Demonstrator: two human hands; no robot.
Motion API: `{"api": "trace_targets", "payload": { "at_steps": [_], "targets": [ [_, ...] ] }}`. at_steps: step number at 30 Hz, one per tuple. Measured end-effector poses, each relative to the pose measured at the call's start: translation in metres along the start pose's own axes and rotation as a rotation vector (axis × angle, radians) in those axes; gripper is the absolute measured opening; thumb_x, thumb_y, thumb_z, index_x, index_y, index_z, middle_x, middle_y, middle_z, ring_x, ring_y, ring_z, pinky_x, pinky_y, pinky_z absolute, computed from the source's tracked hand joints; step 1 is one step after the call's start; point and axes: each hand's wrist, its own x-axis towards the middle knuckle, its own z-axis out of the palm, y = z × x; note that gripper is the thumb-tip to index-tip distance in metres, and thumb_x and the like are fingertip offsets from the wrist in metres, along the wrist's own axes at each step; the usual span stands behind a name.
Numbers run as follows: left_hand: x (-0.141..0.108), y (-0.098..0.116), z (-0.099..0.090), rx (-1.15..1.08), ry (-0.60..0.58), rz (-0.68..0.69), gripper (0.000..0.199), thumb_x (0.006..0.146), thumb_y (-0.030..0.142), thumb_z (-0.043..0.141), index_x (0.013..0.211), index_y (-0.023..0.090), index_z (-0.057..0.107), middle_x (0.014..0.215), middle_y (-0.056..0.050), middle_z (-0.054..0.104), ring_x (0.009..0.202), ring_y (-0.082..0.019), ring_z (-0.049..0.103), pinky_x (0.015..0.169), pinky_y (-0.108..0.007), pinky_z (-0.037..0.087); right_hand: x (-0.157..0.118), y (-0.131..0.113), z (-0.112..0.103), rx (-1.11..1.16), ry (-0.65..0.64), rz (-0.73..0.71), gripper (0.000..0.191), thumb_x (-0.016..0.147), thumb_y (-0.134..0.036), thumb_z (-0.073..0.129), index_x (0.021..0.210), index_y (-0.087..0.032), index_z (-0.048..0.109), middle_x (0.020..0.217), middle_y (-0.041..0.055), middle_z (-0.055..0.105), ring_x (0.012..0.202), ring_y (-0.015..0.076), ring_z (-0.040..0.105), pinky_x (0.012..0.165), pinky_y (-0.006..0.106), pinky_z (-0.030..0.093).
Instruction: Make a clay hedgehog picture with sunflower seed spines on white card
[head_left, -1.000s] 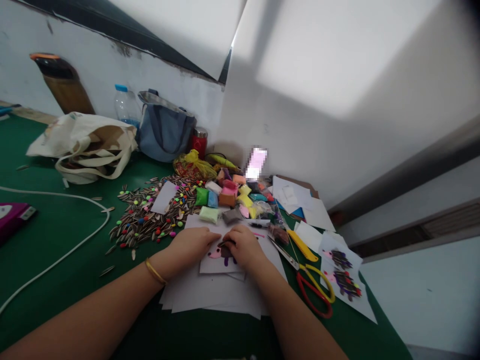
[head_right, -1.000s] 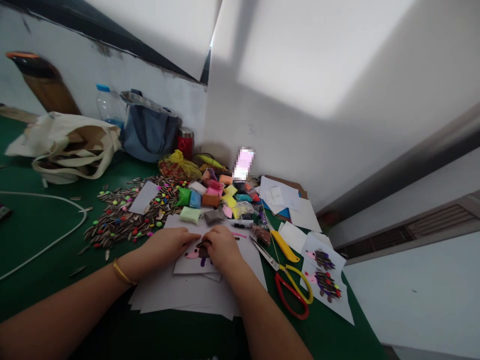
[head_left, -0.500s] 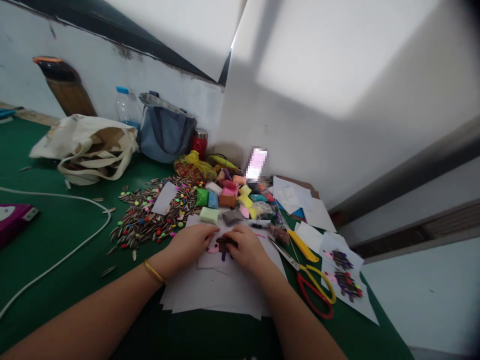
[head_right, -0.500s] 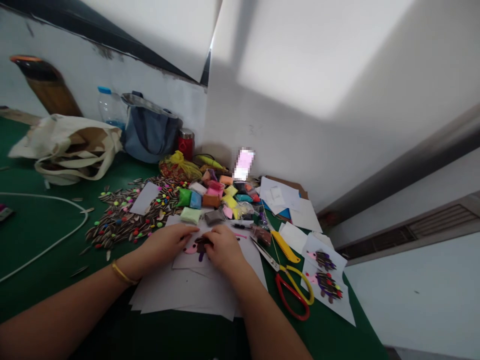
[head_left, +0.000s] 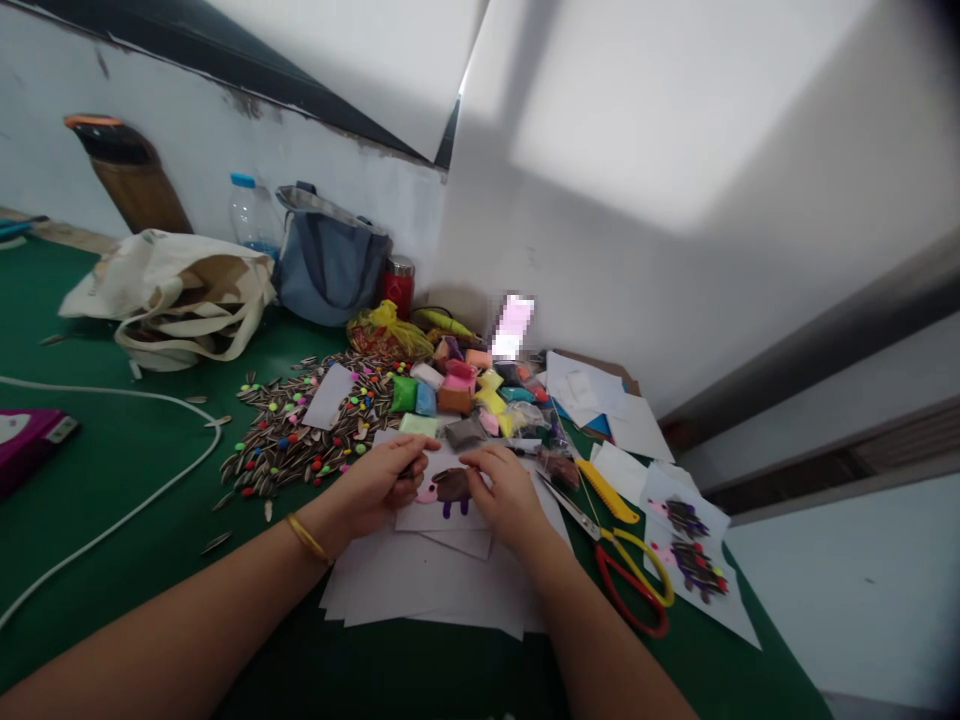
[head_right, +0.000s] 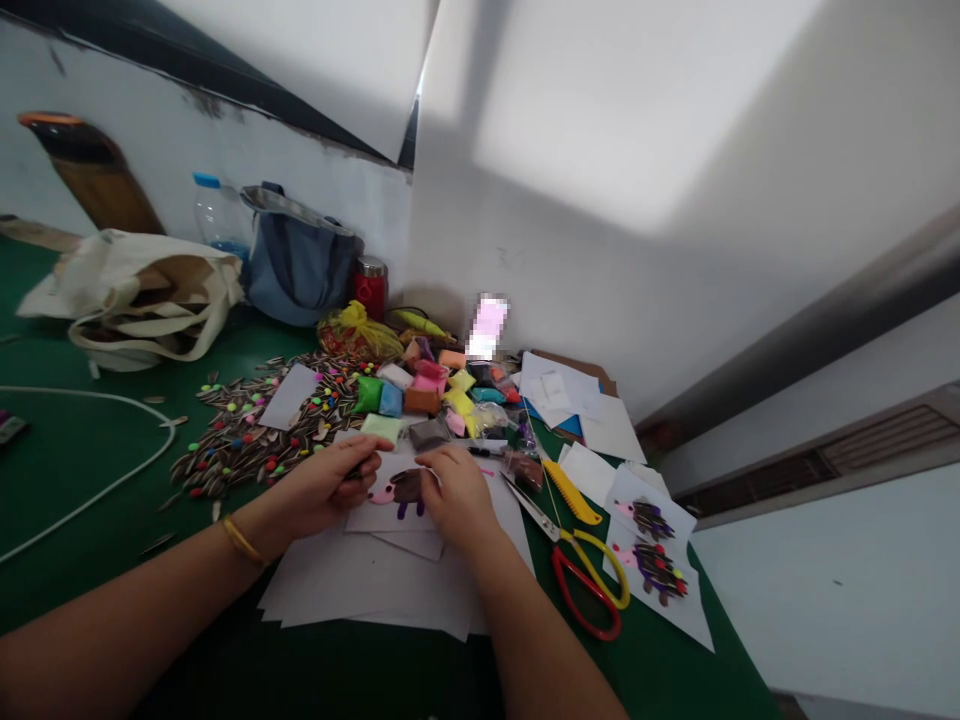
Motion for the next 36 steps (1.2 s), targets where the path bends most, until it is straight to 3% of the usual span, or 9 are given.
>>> {"api": "trace_targets", "payload": {
  "at_steps": [6, 13, 20, 25, 29, 33, 36],
  "targets": [
    [-0.008, -0.010, 0.014, -0.179, -0.082, -0.085, 0.016, 0.085, 0.030, 0.066, 0.093, 0.017, 0.060, 0.068, 0.006, 0.048, 0.040, 0.001, 0.031, 0.037, -0.012, 0.021, -0.004, -0.036, 0.008, 0.224, 0.063, -0.103, 0.015, 0.087, -0.024, 0.065, 0.102, -0.023, 0.069, 0.099, 0.0060, 0.064, 0.094, 0.0198, 0.059, 0.083, 0.032, 0.049],
    [-0.010, -0.019, 0.019, -0.160, -0.018, -0.120, 0.020, 0.081, 0.031, 0.070, 0.082, 0.017, 0.056, 0.064, 0.007, 0.047, 0.042, 0.000, 0.037, 0.039, -0.011, 0.026, -0.006, -0.043, 0.017, 0.219, 0.038, -0.153, 0.006, 0.087, -0.021, 0.064, 0.087, -0.023, 0.069, 0.090, 0.0039, 0.064, 0.089, 0.0190, 0.058, 0.082, 0.033, 0.046],
    [-0.014, -0.011, 0.018, -0.088, -0.107, -0.154, 0.024, 0.085, 0.038, 0.065, 0.080, 0.017, 0.053, 0.065, 0.007, 0.047, 0.042, -0.001, 0.035, 0.039, -0.013, 0.023, -0.004, -0.040, 0.012, 0.319, 0.192, 0.029, 0.012, 0.087, -0.021, 0.058, 0.074, -0.020, 0.061, 0.077, 0.0012, 0.057, 0.076, 0.0157, 0.055, 0.070, 0.028, 0.045],
    [-0.012, -0.010, 0.017, 0.188, -0.093, -0.027, 0.030, 0.082, 0.043, 0.067, 0.079, 0.018, 0.051, 0.065, 0.006, 0.048, 0.042, -0.002, 0.031, 0.039, -0.016, 0.015, -0.003, -0.027, 0.013, 0.345, 0.186, 0.134, 0.012, 0.085, -0.025, 0.058, 0.074, -0.020, 0.059, 0.073, -0.0003, 0.056, 0.067, 0.0138, 0.052, 0.063, 0.027, 0.043],
    [-0.009, -0.009, 0.013, 0.416, -0.053, 0.048, 0.033, 0.081, 0.048, 0.064, 0.076, 0.019, 0.051, 0.059, 0.007, 0.045, 0.042, -0.004, 0.028, 0.041, -0.019, 0.016, -0.002, -0.023, 0.013, 0.387, 0.135, 0.134, 0.007, 0.085, -0.025, 0.060, 0.081, -0.020, 0.064, 0.076, 0.0003, 0.060, 0.070, 0.0146, 0.055, 0.064, 0.027, 0.045],
    [-0.002, -0.005, 0.003, 0.685, -0.018, 0.175, 0.029, 0.084, 0.046, 0.059, 0.075, 0.018, 0.057, 0.063, 0.003, 0.051, 0.053, -0.010, 0.044, 0.049, -0.022, 0.030, -0.001, -0.019, 0.007, 0.318, 0.079, 0.138, 0.009, 0.085, -0.021, 0.061, 0.079, -0.020, 0.067, 0.077, 0.0002, 0.063, 0.073, 0.0152, 0.058, 0.068, 0.027, 0.044],
    [0.007, 0.000, -0.010, 0.962, 0.082, 0.387, 0.024, 0.085, 0.039, 0.055, 0.078, 0.018, 0.065, 0.079, -0.003, 0.065, 0.078, -0.018, 0.059, 0.070, -0.027, 0.043, 0.000, -0.011, 0.007, 0.182, 0.029, 0.144, 0.009, 0.083, -0.017, 0.063, 0.078, -0.021, 0.069, 0.079, 0.0008, 0.065, 0.079, 0.0166, 0.059, 0.073, 0.029, 0.044]
  ]
}}
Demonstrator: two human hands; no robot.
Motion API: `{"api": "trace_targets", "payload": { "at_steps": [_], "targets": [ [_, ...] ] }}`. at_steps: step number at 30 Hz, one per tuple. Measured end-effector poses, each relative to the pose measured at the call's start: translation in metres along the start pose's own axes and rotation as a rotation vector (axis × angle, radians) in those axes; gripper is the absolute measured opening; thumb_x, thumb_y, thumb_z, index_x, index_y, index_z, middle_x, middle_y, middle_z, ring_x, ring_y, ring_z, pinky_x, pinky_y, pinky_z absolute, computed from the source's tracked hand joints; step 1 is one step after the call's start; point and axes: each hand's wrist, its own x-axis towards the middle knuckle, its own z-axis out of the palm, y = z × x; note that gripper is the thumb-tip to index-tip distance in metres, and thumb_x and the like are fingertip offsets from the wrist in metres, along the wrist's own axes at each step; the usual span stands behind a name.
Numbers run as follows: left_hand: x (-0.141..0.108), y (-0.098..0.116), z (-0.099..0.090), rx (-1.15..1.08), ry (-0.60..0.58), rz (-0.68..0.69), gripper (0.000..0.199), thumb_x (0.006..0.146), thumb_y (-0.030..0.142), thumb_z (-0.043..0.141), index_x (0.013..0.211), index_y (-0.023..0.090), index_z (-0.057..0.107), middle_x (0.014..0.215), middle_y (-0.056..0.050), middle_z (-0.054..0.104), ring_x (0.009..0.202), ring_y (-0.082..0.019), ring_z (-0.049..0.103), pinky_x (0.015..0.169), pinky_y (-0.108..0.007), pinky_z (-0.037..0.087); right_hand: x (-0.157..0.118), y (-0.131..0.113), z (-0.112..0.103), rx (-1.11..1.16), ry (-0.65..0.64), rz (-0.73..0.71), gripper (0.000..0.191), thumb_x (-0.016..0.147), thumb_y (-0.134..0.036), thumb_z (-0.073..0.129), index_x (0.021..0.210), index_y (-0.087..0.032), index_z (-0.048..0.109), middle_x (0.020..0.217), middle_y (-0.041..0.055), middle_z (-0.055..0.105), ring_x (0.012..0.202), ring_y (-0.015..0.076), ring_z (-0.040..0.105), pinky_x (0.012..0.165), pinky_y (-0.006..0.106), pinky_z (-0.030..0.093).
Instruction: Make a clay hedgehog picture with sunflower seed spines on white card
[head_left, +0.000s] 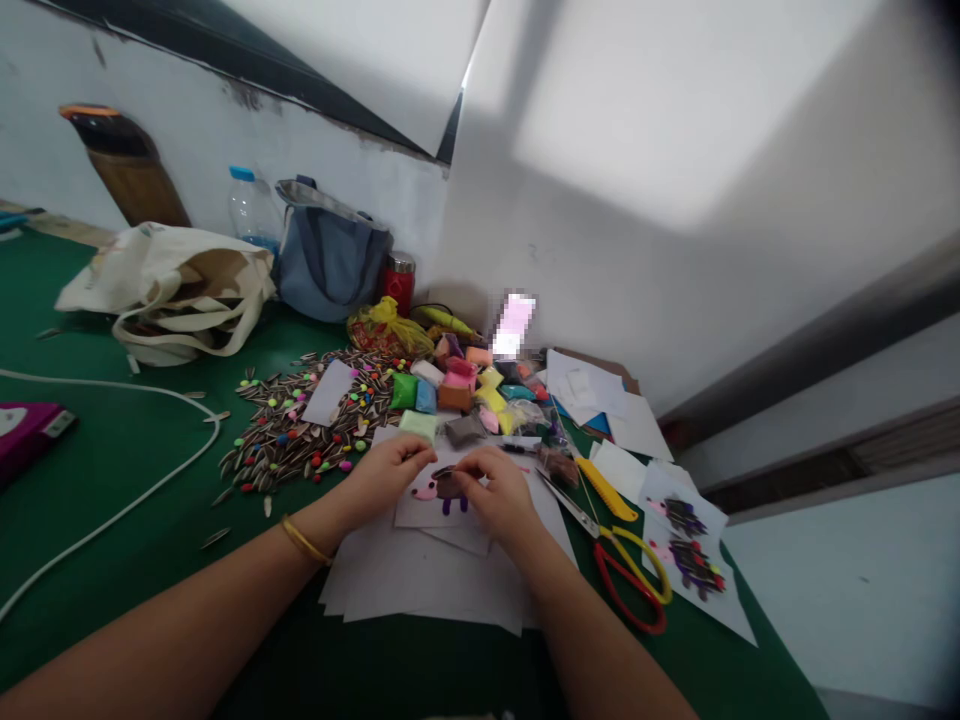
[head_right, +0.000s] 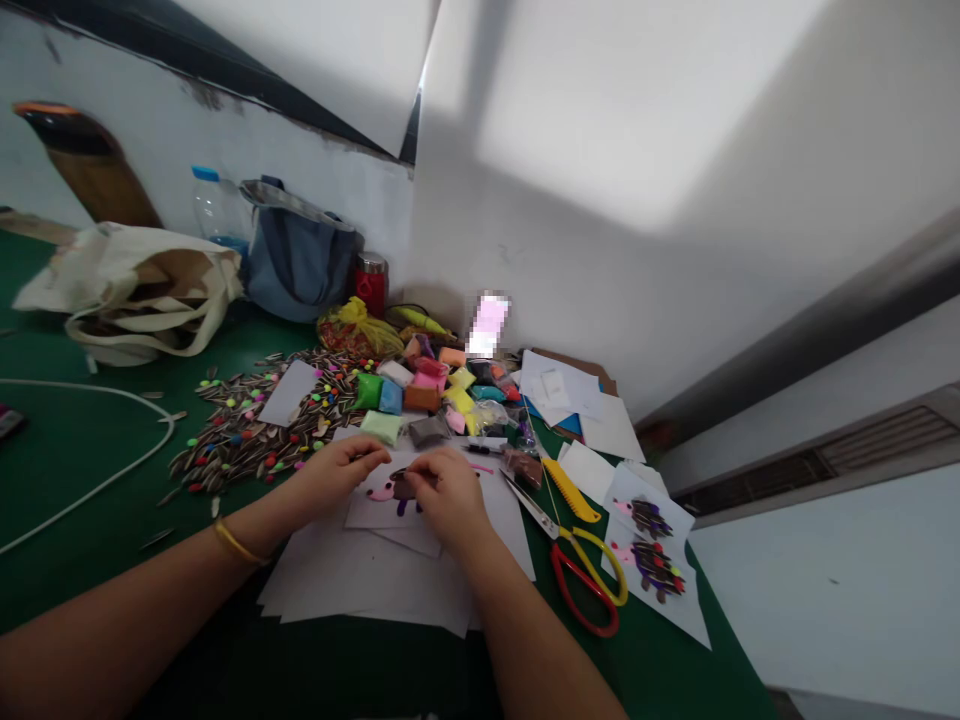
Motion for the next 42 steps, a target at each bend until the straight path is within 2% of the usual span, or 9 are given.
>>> {"api": "trace_targets", "payload": {
  "at_steps": [2, 5, 11, 18, 32, 35, 37, 40, 42],
  "targets": [
    [0.005, -0.007, -0.006, 0.189, 0.009, 0.037, 0.025, 0.088, 0.037, 0.051, 0.085, 0.020, 0.069, 0.090, -0.005, 0.070, 0.087, -0.022, 0.061, 0.076, -0.030, 0.043, 0.001, 0.006, 0.003, -0.123, -0.025, -0.007, 0.009, 0.082, -0.015, 0.065, 0.078, -0.020, 0.071, 0.081, 0.0020, 0.065, 0.083, 0.0180, 0.059, 0.076, 0.030, 0.044],
    [0.007, -0.013, -0.010, 0.410, -0.024, -0.002, 0.028, 0.089, 0.033, 0.048, 0.096, 0.023, 0.072, 0.101, -0.007, 0.073, 0.092, -0.025, 0.064, 0.077, -0.032, 0.043, 0.002, 0.012, 0.011, -0.281, -0.025, -0.003, 0.008, 0.080, -0.015, 0.067, 0.078, -0.020, 0.072, 0.081, 0.0033, 0.065, 0.083, 0.0190, 0.057, 0.075, 0.031, 0.043],
    [0.005, -0.014, -0.008, 0.586, -0.074, 0.010, 0.028, 0.090, 0.030, 0.046, 0.094, 0.021, 0.073, 0.101, -0.009, 0.073, 0.090, -0.024, 0.065, 0.075, -0.031, 0.043, 0.002, 0.012, 0.020, -0.387, -0.029, 0.012, 0.008, 0.082, -0.017, 0.067, 0.077, -0.021, 0.072, 0.082, 0.0039, 0.065, 0.084, 0.0199, 0.057, 0.076, 0.032, 0.042],
    [0.002, -0.011, -0.007, 0.624, -0.090, 0.005, 0.028, 0.090, 0.030, 0.046, 0.089, 0.023, 0.073, 0.095, -0.008, 0.073, 0.084, -0.024, 0.064, 0.069, -0.031, 0.040, 0.002, 0.012, 0.022, -0.445, -0.031, -0.003, 0.008, 0.083, -0.020, 0.066, 0.078, -0.022, 0.072, 0.082, 0.0044, 0.066, 0.084, 0.0203, 0.057, 0.075, 0.032, 0.041],
    [0.003, -0.012, -0.008, 0.486, -0.060, -0.022, 0.024, 0.087, 0.033, 0.052, 0.086, 0.023, 0.074, 0.094, -0.007, 0.074, 0.086, -0.023, 0.064, 0.075, -0.030, 0.043, 0.004, 0.005, 0.019, -0.514, -0.085, -0.018, 0.009, 0.086, -0.020, 0.068, 0.081, -0.021, 0.075, 0.084, 0.0057, 0.067, 0.086, 0.0216, 0.057, 0.076, 0.034, 0.040],
    [0.006, -0.011, -0.009, 0.327, 0.006, 0.008, 0.024, 0.085, 0.034, 0.053, 0.086, 0.021, 0.074, 0.092, -0.007, 0.073, 0.086, -0.023, 0.063, 0.075, -0.030, 0.044, 0.003, 0.008, 0.013, -0.466, -0.066, -0.032, 0.007, 0.086, -0.023, 0.069, 0.083, -0.023, 0.075, 0.083, 0.0047, 0.067, 0.084, 0.0209, 0.057, 0.076, 0.033, 0.041],
    [0.007, -0.008, -0.008, 0.087, 0.064, -0.034, 0.025, 0.084, 0.037, 0.054, 0.087, 0.020, 0.073, 0.082, -0.004, 0.069, 0.076, -0.019, 0.060, 0.066, -0.027, 0.043, 0.002, 0.009, 0.008, -0.422, -0.040, -0.056, 0.006, 0.086, -0.024, 0.069, 0.085, -0.022, 0.075, 0.083, 0.0044, 0.066, 0.083, 0.0208, 0.057, 0.075, 0.033, 0.041],
    [0.004, -0.001, -0.003, -0.404, 0.065, -0.240, 0.031, 0.085, 0.044, 0.054, 0.093, 0.018, 0.069, 0.066, 0.003, 0.054, 0.048, -0.008, 0.042, 0.044, -0.020, 0.028, -0.002, 0.005, 0.003, -0.326, 0.027, -0.125, 0.008, 0.088, -0.025, 0.066, 0.087, -0.022, 0.073, 0.083, 0.0047, 0.065, 0.084, 0.0211, 0.058, 0.077, 0.034, 0.042],
    [0.000, 0.004, 0.001, -0.694, 0.003, -0.363, 0.031, 0.085, 0.044, 0.056, 0.097, 0.017, 0.066, 0.067, 0.004, 0.051, 0.041, -0.004, 0.033, 0.041, -0.018, 0.020, -0.004, -0.001, 0.003, -0.255, 0.065, -0.186, 0.011, 0.091, -0.028, 0.062, 0.092, -0.023, 0.072, 0.087, 0.0051, 0.065, 0.086, 0.0212, 0.058, 0.079, 0.035, 0.043]
  ]
}}
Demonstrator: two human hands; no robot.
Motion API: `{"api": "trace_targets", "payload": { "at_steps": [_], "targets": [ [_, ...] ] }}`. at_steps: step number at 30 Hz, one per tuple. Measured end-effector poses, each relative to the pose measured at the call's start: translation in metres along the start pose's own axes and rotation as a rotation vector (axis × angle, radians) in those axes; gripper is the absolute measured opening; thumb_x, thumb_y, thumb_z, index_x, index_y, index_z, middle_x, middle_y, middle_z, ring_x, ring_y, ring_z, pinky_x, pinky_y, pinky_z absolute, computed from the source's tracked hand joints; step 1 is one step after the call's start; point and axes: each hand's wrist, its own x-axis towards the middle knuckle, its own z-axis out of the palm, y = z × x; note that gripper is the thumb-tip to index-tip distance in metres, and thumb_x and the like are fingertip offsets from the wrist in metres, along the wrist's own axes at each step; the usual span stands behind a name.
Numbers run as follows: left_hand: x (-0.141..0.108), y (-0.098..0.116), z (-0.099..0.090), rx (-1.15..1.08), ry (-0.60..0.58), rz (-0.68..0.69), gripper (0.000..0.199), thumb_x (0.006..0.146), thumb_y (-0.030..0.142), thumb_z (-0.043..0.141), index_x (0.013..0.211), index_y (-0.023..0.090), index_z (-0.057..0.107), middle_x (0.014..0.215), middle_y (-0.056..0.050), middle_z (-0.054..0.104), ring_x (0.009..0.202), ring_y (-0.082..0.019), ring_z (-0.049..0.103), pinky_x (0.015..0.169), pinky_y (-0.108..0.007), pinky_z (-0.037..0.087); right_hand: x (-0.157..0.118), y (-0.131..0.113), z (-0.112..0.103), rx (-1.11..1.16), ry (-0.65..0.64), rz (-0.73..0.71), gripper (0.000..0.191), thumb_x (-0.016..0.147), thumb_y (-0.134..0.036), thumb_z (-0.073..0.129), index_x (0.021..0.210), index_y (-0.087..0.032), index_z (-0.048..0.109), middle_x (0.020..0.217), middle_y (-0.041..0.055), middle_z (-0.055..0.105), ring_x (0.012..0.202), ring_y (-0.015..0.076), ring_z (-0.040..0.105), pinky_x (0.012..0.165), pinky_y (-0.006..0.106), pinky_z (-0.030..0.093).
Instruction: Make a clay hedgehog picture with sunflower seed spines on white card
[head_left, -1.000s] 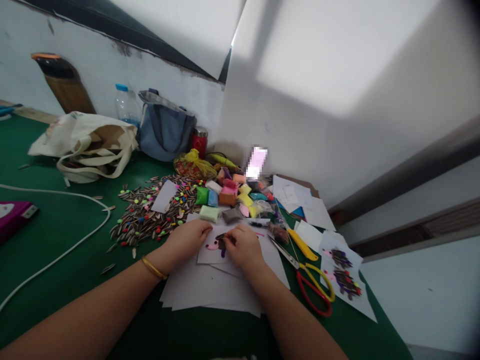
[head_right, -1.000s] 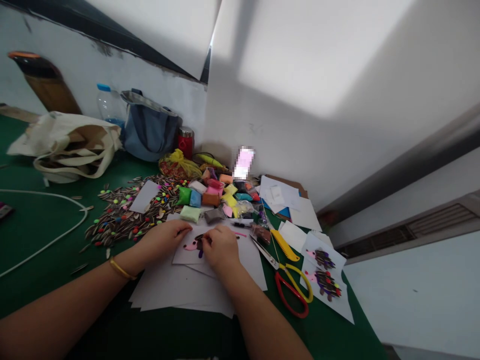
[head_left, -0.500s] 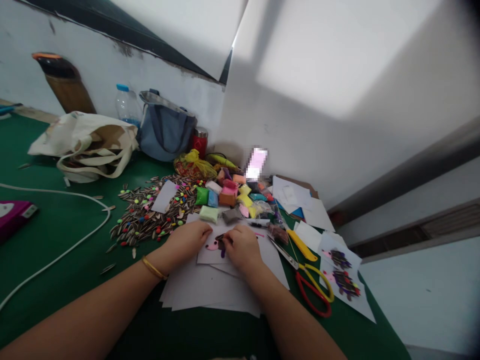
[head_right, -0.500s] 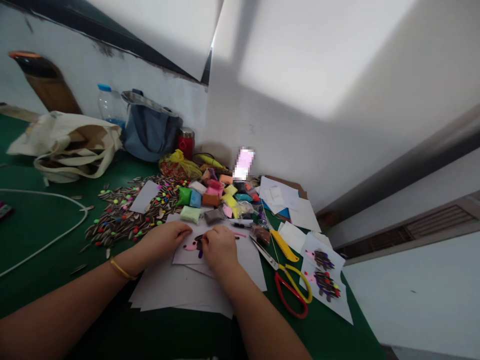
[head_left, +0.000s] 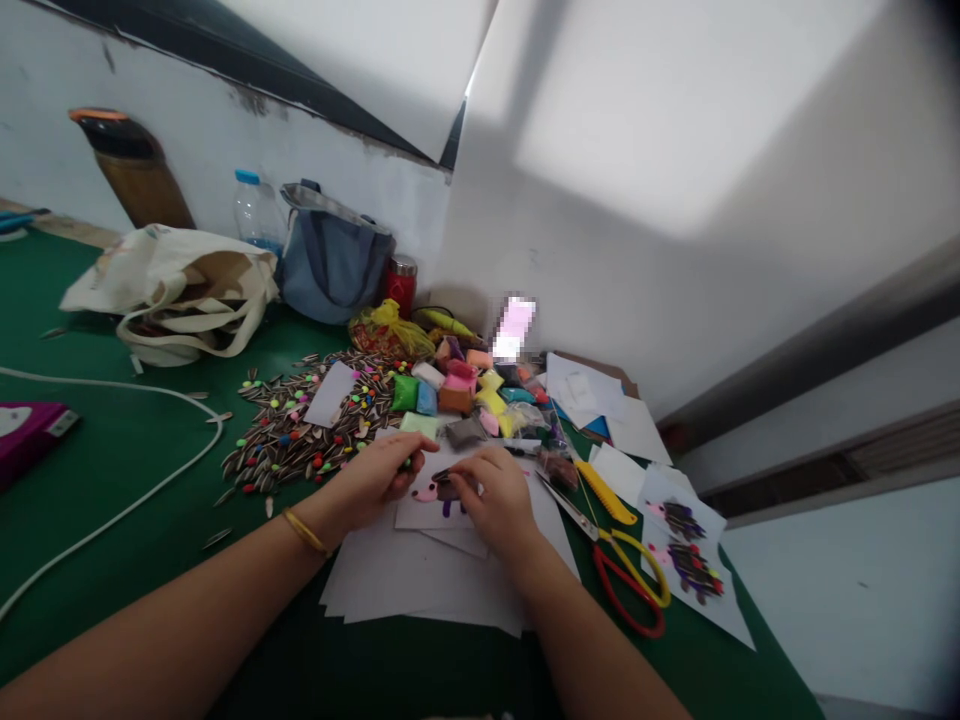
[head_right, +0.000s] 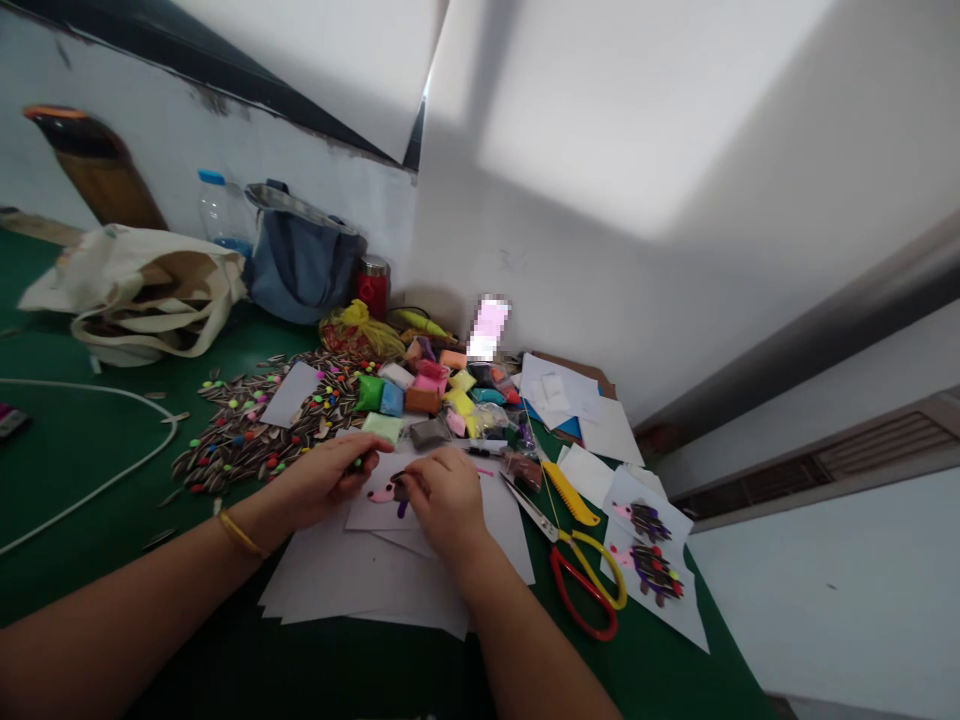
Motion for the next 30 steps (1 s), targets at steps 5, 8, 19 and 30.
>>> {"api": "trace_targets", "payload": {
  "at_steps": [5, 8, 19, 30],
  "targets": [
    [-0.012, -0.002, 0.013, -0.263, -0.151, -0.148, 0.023, 0.084, 0.036, 0.062, 0.093, 0.015, 0.065, 0.056, 0.008, 0.041, 0.039, -0.002, 0.029, 0.040, -0.015, 0.022, -0.002, -0.018, 0.004, 0.043, 0.000, -0.125, 0.020, 0.092, -0.027, 0.058, 0.108, -0.026, 0.069, 0.094, 0.0052, 0.065, 0.089, 0.0213, 0.057, 0.083, 0.037, 0.043],
    [-0.017, -0.001, 0.016, -0.316, -0.185, -0.171, 0.019, 0.083, 0.032, 0.063, 0.089, 0.014, 0.064, 0.057, 0.008, 0.041, 0.041, -0.001, 0.030, 0.039, -0.013, 0.022, -0.002, -0.022, 0.006, 0.040, 0.012, -0.132, 0.021, 0.090, -0.025, 0.058, 0.107, -0.025, 0.069, 0.097, 0.0059, 0.065, 0.090, 0.0217, 0.057, 0.084, 0.037, 0.043],
    [-0.022, 0.002, 0.021, -0.228, -0.185, -0.217, 0.022, 0.084, 0.035, 0.059, 0.077, 0.015, 0.059, 0.052, 0.007, 0.040, 0.041, -0.002, 0.031, 0.040, -0.013, 0.022, -0.002, -0.020, 0.004, 0.090, 0.048, -0.254, 0.011, 0.090, -0.023, 0.060, 0.093, -0.024, 0.071, 0.087, 0.0039, 0.064, 0.083, 0.0192, 0.054, 0.078, 0.036, 0.041],
    [-0.018, -0.002, 0.016, 0.091, -0.229, -0.039, 0.036, 0.081, 0.049, 0.065, 0.076, 0.017, 0.050, 0.063, 0.006, 0.048, 0.044, -0.003, 0.028, 0.042, -0.018, 0.015, 0.003, -0.006, 0.004, 0.429, 0.084, 0.090, 0.006, 0.084, -0.019, 0.063, 0.080, -0.020, 0.066, 0.081, 0.0012, 0.058, 0.078, 0.0158, 0.055, 0.071, 0.029, 0.045]
  ]
}}
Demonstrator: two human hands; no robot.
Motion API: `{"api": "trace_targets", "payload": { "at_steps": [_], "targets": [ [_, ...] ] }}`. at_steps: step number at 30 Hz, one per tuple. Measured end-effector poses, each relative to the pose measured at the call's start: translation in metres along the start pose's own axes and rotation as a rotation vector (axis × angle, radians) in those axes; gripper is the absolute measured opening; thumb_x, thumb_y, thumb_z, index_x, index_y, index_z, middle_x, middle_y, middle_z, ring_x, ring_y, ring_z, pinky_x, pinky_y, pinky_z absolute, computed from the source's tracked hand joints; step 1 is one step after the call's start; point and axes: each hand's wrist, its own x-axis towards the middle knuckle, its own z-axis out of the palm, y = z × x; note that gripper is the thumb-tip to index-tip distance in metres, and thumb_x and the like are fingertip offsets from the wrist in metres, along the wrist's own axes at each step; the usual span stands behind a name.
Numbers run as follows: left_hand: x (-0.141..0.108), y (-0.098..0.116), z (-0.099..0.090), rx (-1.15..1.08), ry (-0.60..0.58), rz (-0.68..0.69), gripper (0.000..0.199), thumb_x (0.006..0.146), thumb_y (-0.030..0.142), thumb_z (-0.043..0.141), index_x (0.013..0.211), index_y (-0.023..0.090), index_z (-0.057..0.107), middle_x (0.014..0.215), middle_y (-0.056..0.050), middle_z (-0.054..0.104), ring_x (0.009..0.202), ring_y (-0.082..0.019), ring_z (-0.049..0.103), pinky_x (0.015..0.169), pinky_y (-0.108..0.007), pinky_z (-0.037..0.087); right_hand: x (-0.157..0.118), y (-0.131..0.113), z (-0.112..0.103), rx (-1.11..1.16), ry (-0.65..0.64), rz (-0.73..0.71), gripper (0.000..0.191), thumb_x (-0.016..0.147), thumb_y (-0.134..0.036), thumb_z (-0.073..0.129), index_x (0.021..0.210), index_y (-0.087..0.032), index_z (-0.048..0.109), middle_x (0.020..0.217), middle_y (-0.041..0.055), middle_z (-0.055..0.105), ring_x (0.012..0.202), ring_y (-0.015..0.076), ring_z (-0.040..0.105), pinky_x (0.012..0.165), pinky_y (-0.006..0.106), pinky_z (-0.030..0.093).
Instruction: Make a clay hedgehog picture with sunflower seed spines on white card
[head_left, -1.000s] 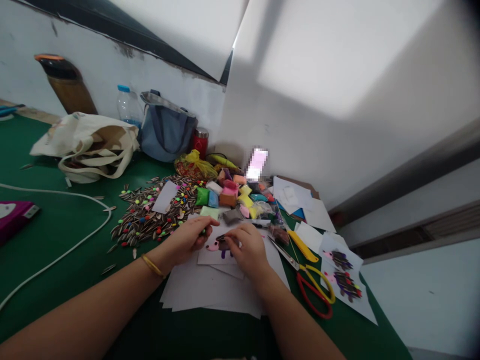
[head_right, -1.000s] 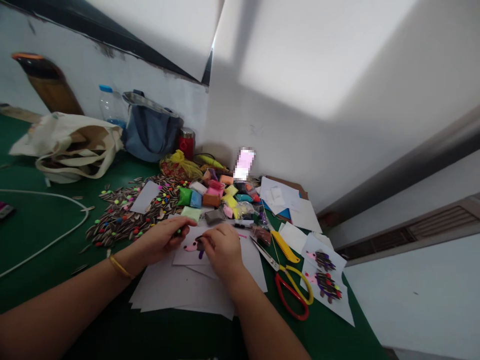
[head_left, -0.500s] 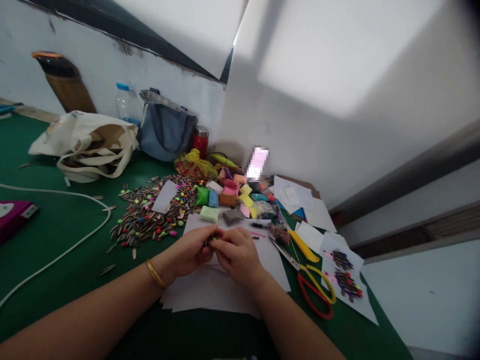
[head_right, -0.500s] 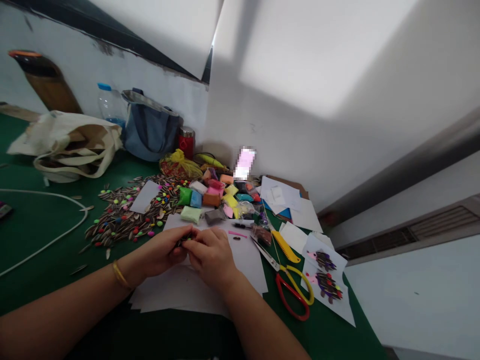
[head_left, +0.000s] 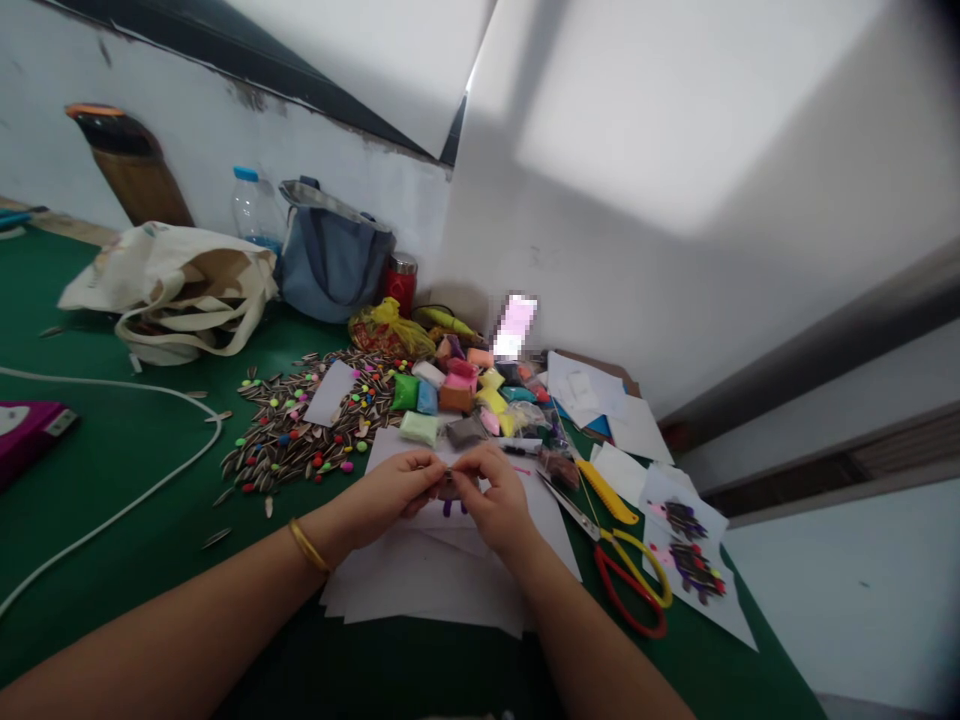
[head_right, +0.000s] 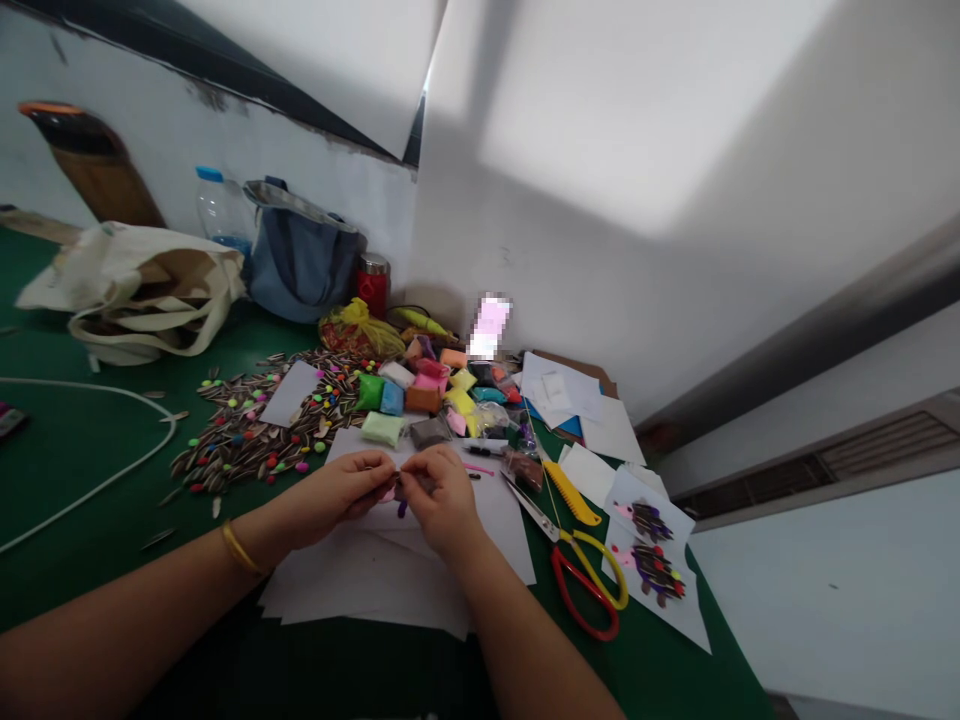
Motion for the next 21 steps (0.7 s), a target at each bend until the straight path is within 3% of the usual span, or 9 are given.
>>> {"api": "trace_targets", "payload": {
  "at_steps": [4, 6, 8, 10, 15, 21],
  "targets": [
    [0.005, -0.001, -0.008, 0.172, 0.029, 0.043, 0.035, 0.084, 0.052, 0.058, 0.078, 0.017, 0.054, 0.062, 0.005, 0.049, 0.044, -0.005, 0.030, 0.042, -0.020, 0.018, 0.004, 0.002, -0.006, -0.026, -0.043, 0.039, 0.007, 0.084, -0.019, 0.062, 0.081, -0.020, 0.069, 0.084, 0.0024, 0.061, 0.081, 0.0166, 0.058, 0.074, 0.029, 0.046],
    [0.009, -0.001, -0.014, 0.335, 0.105, 0.095, 0.034, 0.086, 0.050, 0.053, 0.084, 0.017, 0.062, 0.061, 0.004, 0.052, 0.046, -0.008, 0.037, 0.045, -0.022, 0.026, 0.007, 0.008, -0.012, -0.089, -0.017, 0.083, 0.009, 0.084, -0.019, 0.061, 0.082, -0.020, 0.070, 0.084, 0.0030, 0.063, 0.082, 0.0172, 0.059, 0.076, 0.029, 0.046],
    [0.014, -0.001, -0.023, 0.598, 0.223, 0.216, 0.032, 0.087, 0.044, 0.052, 0.089, 0.018, 0.069, 0.070, -0.001, 0.062, 0.062, -0.014, 0.054, 0.057, -0.025, 0.039, 0.010, 0.017, -0.016, -0.202, -0.006, 0.136, 0.010, 0.084, -0.019, 0.061, 0.082, -0.020, 0.071, 0.085, 0.0038, 0.065, 0.084, 0.0183, 0.059, 0.077, 0.029, 0.046],
    [0.018, -0.002, -0.030, 0.874, 0.270, 0.310, 0.030, 0.089, 0.039, 0.049, 0.092, 0.019, 0.072, 0.089, -0.005, 0.071, 0.084, -0.020, 0.062, 0.073, -0.030, 0.044, 0.013, 0.026, -0.018, -0.333, -0.050, 0.169, 0.011, 0.085, -0.018, 0.061, 0.083, -0.020, 0.072, 0.088, 0.0049, 0.067, 0.089, 0.0196, 0.059, 0.080, 0.031, 0.045],
    [0.019, -0.008, -0.034, 1.291, 0.271, 0.259, 0.031, 0.092, 0.029, 0.044, 0.107, 0.023, 0.071, 0.108, -0.007, 0.073, 0.096, -0.025, 0.066, 0.078, -0.033, 0.045, 0.016, 0.035, -0.013, -0.521, -0.186, 0.119, 0.013, 0.086, -0.015, 0.063, 0.086, -0.020, 0.074, 0.088, 0.0050, 0.069, 0.092, 0.0204, 0.059, 0.084, 0.031, 0.043],
    [0.017, -0.012, -0.031, 1.404, 0.229, 0.194, 0.028, 0.090, 0.025, 0.047, 0.106, 0.025, 0.070, 0.106, -0.007, 0.073, 0.096, -0.024, 0.066, 0.080, -0.031, 0.045, 0.014, 0.030, -0.007, -0.650, -0.213, 0.073, 0.011, 0.088, -0.019, 0.063, 0.089, -0.022, 0.075, 0.088, 0.0045, 0.068, 0.092, 0.0207, 0.058, 0.082, 0.031, 0.040]
  ]
}}
